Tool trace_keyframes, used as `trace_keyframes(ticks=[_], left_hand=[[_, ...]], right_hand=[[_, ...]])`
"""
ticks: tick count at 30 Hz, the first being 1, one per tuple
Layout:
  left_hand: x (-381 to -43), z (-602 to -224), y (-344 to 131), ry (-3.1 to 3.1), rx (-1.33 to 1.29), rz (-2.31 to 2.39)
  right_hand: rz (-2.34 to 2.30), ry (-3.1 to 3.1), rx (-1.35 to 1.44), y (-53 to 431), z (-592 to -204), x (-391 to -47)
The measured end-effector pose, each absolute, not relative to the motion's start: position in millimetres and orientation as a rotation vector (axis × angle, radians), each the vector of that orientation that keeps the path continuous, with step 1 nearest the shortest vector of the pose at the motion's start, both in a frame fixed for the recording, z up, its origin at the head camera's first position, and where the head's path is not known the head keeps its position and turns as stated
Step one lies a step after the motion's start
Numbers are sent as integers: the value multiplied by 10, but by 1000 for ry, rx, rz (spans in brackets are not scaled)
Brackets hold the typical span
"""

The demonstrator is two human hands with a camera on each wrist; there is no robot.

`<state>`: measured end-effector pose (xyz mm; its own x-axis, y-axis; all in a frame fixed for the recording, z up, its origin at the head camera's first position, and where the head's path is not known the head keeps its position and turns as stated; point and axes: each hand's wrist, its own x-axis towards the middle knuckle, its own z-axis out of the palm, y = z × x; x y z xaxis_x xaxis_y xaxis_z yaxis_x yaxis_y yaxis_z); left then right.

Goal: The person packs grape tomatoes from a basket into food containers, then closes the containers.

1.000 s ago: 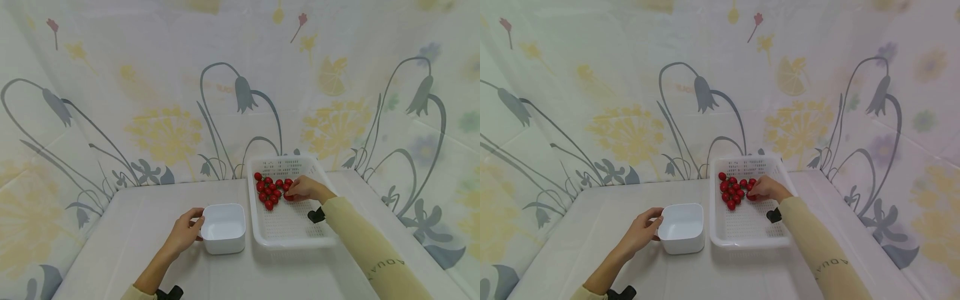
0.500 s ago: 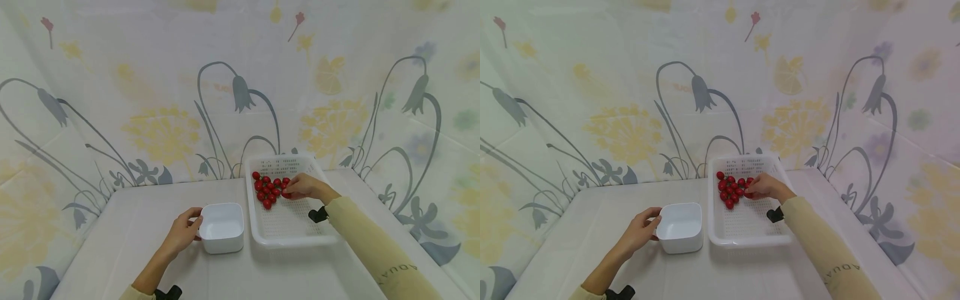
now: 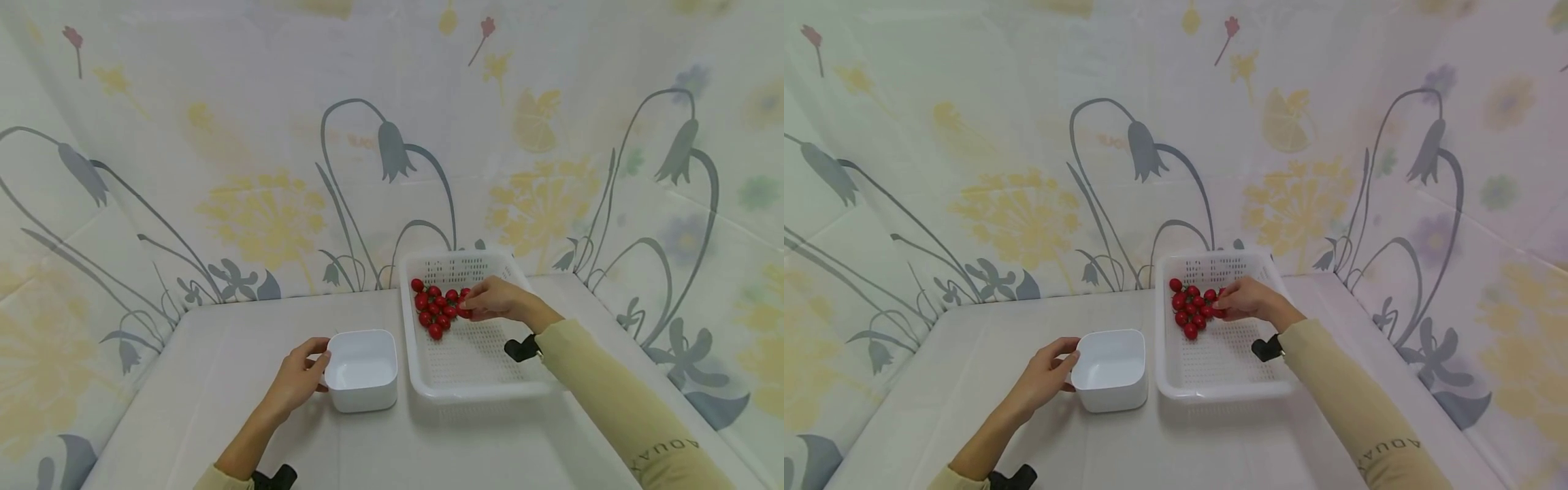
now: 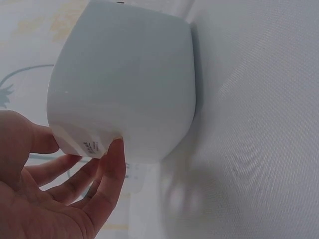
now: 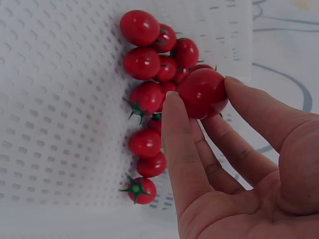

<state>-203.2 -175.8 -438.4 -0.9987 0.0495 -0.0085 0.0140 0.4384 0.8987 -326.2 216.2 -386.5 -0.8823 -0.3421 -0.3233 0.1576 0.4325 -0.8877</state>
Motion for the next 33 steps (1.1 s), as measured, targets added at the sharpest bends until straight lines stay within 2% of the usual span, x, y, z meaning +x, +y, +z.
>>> trace_keyframes(ticks=[33], left_hand=[[-2040,-4379,-1755,2630,46,1632]], right_hand=[[-1444,2256,-347,2057,-3534,-2965]])
